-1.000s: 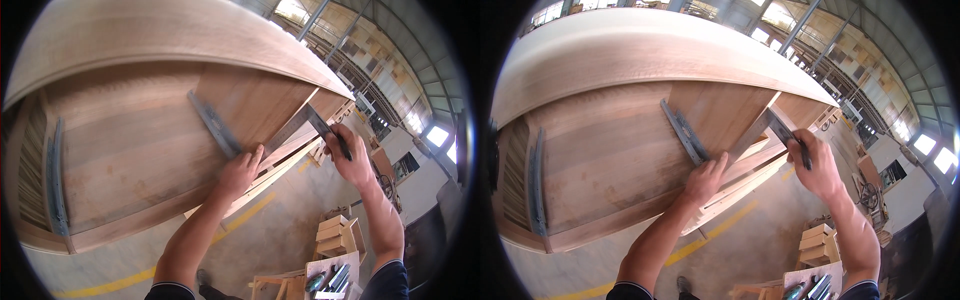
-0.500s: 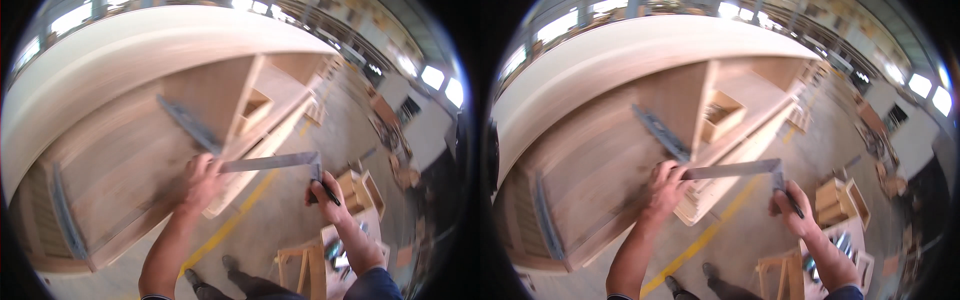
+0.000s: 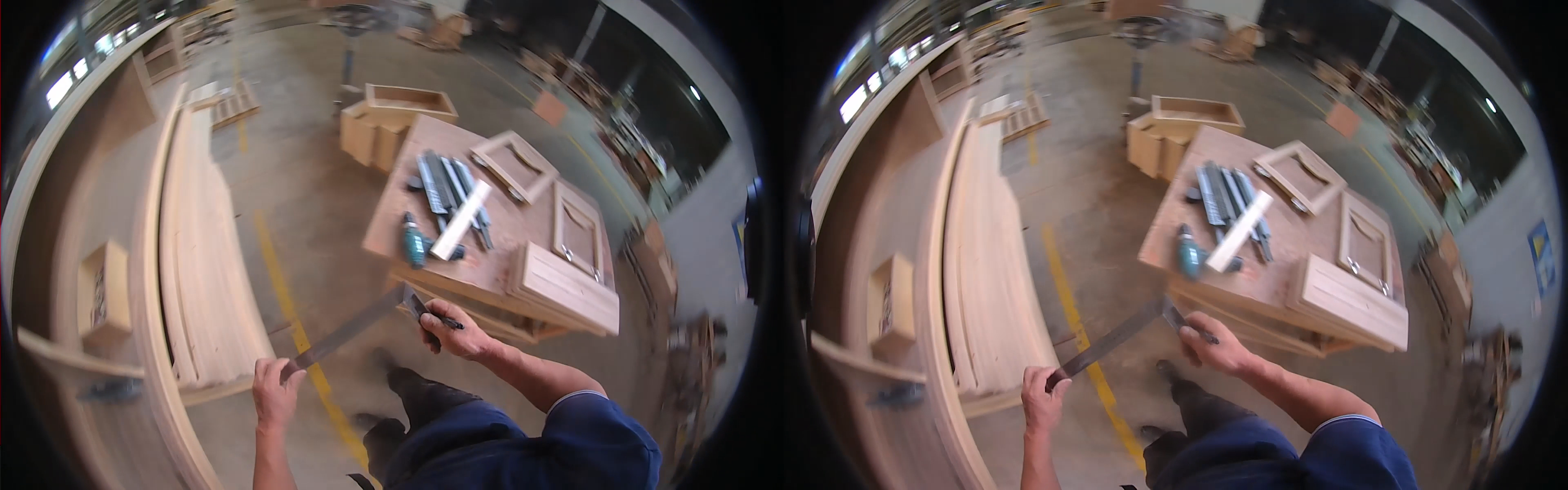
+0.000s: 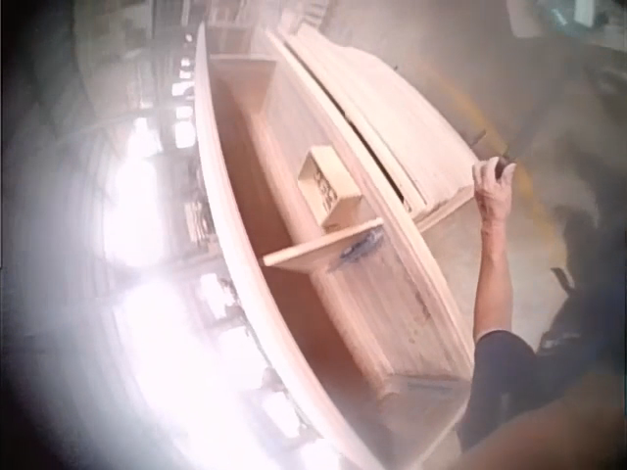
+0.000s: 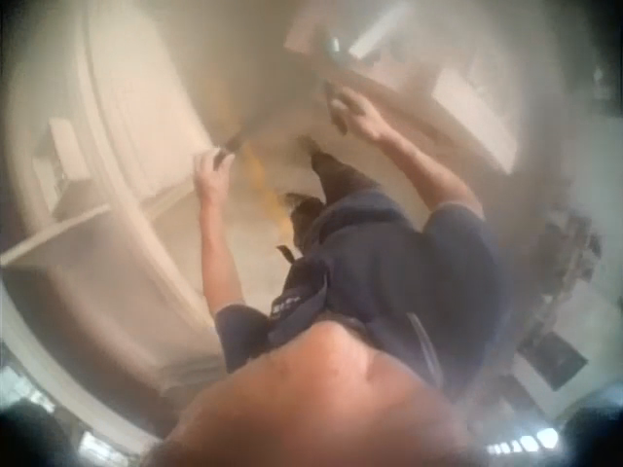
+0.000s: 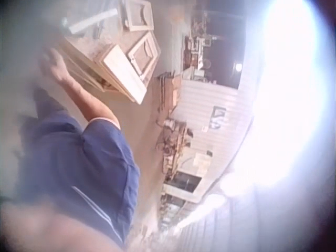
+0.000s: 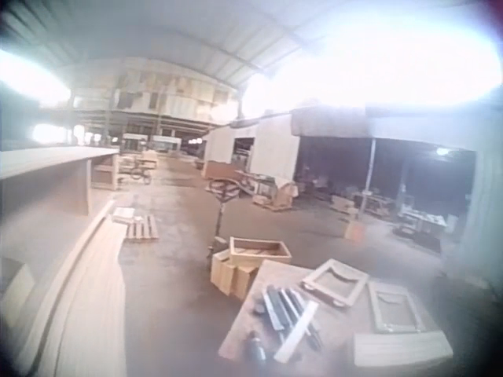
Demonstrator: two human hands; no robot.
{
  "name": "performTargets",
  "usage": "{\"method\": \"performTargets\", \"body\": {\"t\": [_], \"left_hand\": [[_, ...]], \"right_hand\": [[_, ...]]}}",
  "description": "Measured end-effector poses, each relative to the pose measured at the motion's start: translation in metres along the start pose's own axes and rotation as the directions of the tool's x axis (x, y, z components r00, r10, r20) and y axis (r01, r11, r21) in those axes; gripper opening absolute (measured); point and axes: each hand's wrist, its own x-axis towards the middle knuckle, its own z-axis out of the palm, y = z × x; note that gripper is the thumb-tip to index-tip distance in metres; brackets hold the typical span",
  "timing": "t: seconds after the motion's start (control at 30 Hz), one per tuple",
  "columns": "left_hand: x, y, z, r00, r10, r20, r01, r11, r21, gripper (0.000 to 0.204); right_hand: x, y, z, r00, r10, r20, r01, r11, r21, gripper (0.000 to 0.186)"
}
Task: The person marks lines on a wooden cabinet and various wooden boards using a square, a ruler, and a pen.
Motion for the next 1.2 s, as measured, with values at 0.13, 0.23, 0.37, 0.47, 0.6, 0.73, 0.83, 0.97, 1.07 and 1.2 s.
{"method": "performTargets", "body": {"t": [0.13,0.23,0.37,0.47,0.6,0.73,0.83,0.97,1.07,1.2], "left_hand": [[0.024,0.044,0.051,0.991,0.065,0.116,-0.052,0.992,-0.112,0.035],[0.056,0.08,0.095,0.973,0.095,0.209,-0.059,0.983,-0.175,0.034],[0.103,0.153,0.164,0.919,0.273,0.283,-0.235,0.959,-0.16,0.031],[0.131,0.215,0.229,0.871,0.321,0.371,-0.243,0.94,-0.241,0.031],[0.17,0.286,0.316,0.771,0.496,0.399,-0.389,0.863,-0.321,0.033],[0.208,0.352,0.405,0.521,0.688,0.506,-0.48,0.726,-0.492,0.039],[0.21,0.41,0.469,0.396,0.682,0.615,-0.384,0.731,-0.563,0.041],[0.189,0.446,0.561,0.344,0.69,0.637,-0.347,0.724,-0.596,0.041],[0.173,0.44,0.618,0.425,0.689,0.587,-0.462,0.723,-0.513,0.042],[0.164,0.436,0.644,0.459,0.643,0.613,-0.479,0.76,-0.439,0.038]], "right_hand": [[-0.044,0.03,-0.048,0.976,0.129,-0.173,-0.106,0.985,0.139,0.027],[-0.061,0.049,-0.09,0.921,0.187,-0.341,-0.108,0.966,0.237,0.026],[-0.084,0.077,-0.165,0.789,0.238,-0.566,-0.099,0.959,0.266,0.023],[-0.119,0.095,-0.22,0.677,0.285,-0.678,-0.039,0.934,0.354,0.02],[-0.18,0.132,-0.275,0.657,0.357,-0.664,0.084,0.841,0.535,0.019],[-0.239,0.174,-0.29,0.875,0.369,-0.314,-0.024,0.681,0.732,0.027],[-0.247,0.19,-0.277,0.791,0.496,-0.358,-0.032,0.618,0.785,0.033],[-0.23,0.231,-0.245,0.673,0.581,-0.458,0.19,0.462,0.866,0.036],[-0.198,0.25,-0.22,0.623,0.642,-0.446,0.334,0.297,0.894,0.036],[-0.156,0.243,-0.207,0.612,0.659,-0.437,0.394,0.225,0.891,0.03]]}}
